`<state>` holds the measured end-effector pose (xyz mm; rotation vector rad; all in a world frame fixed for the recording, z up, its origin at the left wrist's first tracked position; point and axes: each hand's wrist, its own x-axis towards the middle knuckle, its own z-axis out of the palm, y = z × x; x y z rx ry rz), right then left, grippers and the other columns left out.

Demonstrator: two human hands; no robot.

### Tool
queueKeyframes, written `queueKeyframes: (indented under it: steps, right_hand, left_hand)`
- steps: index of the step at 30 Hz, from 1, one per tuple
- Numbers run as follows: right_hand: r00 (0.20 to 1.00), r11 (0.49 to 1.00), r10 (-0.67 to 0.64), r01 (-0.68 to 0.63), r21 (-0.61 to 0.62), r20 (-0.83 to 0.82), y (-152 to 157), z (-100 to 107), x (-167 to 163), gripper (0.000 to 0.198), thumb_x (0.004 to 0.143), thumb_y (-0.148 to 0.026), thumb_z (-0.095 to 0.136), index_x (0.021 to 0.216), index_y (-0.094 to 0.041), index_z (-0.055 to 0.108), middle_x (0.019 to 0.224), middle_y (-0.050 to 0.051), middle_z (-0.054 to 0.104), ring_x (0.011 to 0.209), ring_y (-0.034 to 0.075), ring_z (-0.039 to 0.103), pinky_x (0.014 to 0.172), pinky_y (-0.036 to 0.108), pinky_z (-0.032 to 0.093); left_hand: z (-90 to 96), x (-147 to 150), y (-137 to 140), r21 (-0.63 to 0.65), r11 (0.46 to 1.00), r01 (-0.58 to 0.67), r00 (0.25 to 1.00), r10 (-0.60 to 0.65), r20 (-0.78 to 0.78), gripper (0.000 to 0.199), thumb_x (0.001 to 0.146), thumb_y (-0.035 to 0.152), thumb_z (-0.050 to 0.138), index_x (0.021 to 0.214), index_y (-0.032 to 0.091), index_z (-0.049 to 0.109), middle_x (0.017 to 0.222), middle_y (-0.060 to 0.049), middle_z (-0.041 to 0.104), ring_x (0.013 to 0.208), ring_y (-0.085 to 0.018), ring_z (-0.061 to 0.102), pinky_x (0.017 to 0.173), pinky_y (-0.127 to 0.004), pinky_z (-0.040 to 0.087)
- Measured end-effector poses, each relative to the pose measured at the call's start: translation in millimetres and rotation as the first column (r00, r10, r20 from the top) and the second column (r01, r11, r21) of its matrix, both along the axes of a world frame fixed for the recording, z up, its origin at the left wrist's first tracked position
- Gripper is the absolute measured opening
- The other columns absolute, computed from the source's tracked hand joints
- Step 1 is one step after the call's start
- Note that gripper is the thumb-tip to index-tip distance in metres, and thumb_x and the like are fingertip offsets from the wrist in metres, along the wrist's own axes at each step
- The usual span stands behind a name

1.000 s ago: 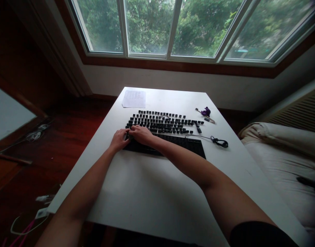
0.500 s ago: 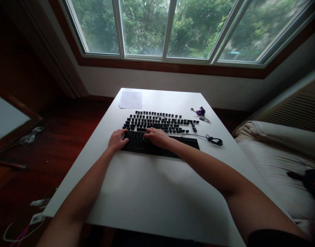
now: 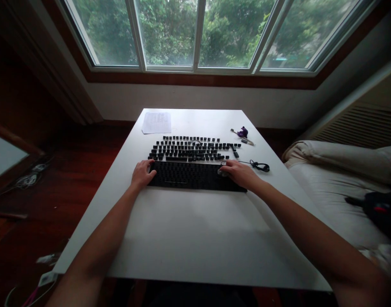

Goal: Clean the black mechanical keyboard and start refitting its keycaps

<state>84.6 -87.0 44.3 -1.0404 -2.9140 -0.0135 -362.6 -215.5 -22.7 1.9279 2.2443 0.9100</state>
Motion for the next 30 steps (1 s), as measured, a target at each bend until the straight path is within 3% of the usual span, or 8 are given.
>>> queueKeyframes:
  steps: [6, 10, 13, 17, 22, 27, 30]
  right_hand:
    - [0.987, 0.987, -0.161, 0.161, 0.01, -0.031, 3.9, -7.1, 61.0, 0.028, 0.092, -0.018, 0.051, 0.107, -0.031, 0.071, 0.102, 0.012, 0.063, 0.095, 0.028, 0.056, 0.068, 0.036, 0.04]
    - [0.98, 0.977, -0.199, 0.2, 0.079, -0.018, -8.5, 1.6, 59.2, 0.024, 0.093, -0.019, 0.052, 0.106, -0.029, 0.07, 0.099, 0.013, 0.062, 0.094, 0.029, 0.055, 0.068, 0.037, 0.039]
    - [0.991, 0.983, -0.128, 0.132, 0.126, -0.043, -30.0, 10.2, 21.5, 0.028, 0.09, -0.018, 0.056, 0.116, -0.024, 0.065, 0.105, 0.014, 0.062, 0.101, 0.028, 0.055, 0.075, 0.035, 0.042]
    - [0.994, 0.995, 0.011, 0.0, 0.098, -0.111, -59.0, 15.0, -56.7, 0.034, 0.087, -0.018, 0.059, 0.121, -0.018, 0.06, 0.112, 0.012, 0.062, 0.107, 0.027, 0.053, 0.084, 0.034, 0.043]
    - [0.966, 0.973, 0.221, -0.209, 0.098, -0.136, -73.0, 8.2, -147.6, 0.032, 0.091, -0.015, 0.055, 0.122, -0.02, 0.063, 0.114, 0.011, 0.061, 0.107, 0.025, 0.051, 0.088, 0.034, 0.039]
    - [0.932, 0.944, 0.324, -0.308, 0.12, -0.163, -83.4, 1.9, -213.5, 0.028, 0.098, -0.021, 0.051, 0.123, -0.024, 0.064, 0.115, 0.012, 0.059, 0.103, 0.025, 0.051, 0.085, 0.034, 0.038]
    - [0.928, 0.946, 0.32, -0.302, 0.119, -0.189, -88.9, 1.4, -241.2, 0.029, 0.101, -0.02, 0.045, 0.125, -0.024, 0.062, 0.118, 0.011, 0.059, 0.103, 0.024, 0.051, 0.082, 0.033, 0.04]
  left_hand:
    - [-1.9, -0.7, -4.5, 0.003, 1.0, 0.006, 1.0, -0.006, 0.001, 0.045, 0.08, 0.027, 0.06, 0.125, 0.024, 0.062, 0.119, -0.007, 0.065, 0.111, -0.029, 0.057, 0.104, -0.045, 0.045]
    - [-3.0, -1.3, -7.7, 0.006, 1.0, 0.025, 1.0, -0.025, 0.009, 0.047, 0.08, 0.027, 0.06, 0.127, 0.023, 0.061, 0.121, -0.008, 0.065, 0.111, -0.028, 0.057, 0.105, -0.045, 0.045]
    - [-3.4, -0.1, -10.4, 0.01, 1.0, 0.016, 1.0, -0.016, 0.014, 0.048, 0.079, 0.026, 0.06, 0.127, 0.023, 0.06, 0.123, -0.008, 0.064, 0.113, -0.029, 0.057, 0.106, -0.046, 0.044]
    - [-2.7, 2.4, -16.8, 0.009, 1.0, 0.014, 0.999, -0.015, 0.032, 0.054, 0.079, 0.025, 0.06, 0.133, 0.023, 0.057, 0.126, -0.009, 0.063, 0.116, -0.029, 0.057, 0.108, -0.047, 0.044]
    - [-0.3, 7.2, -30.5, 0.022, 0.988, 0.15, 0.988, -0.151, 0.042, 0.069, 0.077, 0.024, 0.062, 0.145, 0.022, 0.046, 0.144, -0.009, 0.053, 0.132, -0.028, 0.051, 0.116, -0.045, 0.039]
    - [-0.8, 10.8, -39.0, 0.018, 0.984, 0.175, 0.982, -0.176, 0.072, 0.078, 0.081, 0.028, 0.062, 0.154, 0.019, 0.034, 0.152, -0.012, 0.047, 0.138, -0.029, 0.048, 0.118, -0.047, 0.037]
    - [-1.8, 8.5, -39.5, 0.004, 0.984, 0.176, 0.978, -0.176, 0.111, 0.085, 0.08, 0.027, 0.062, 0.157, 0.021, 0.028, 0.153, -0.011, 0.048, 0.138, -0.028, 0.049, 0.118, -0.046, 0.037]
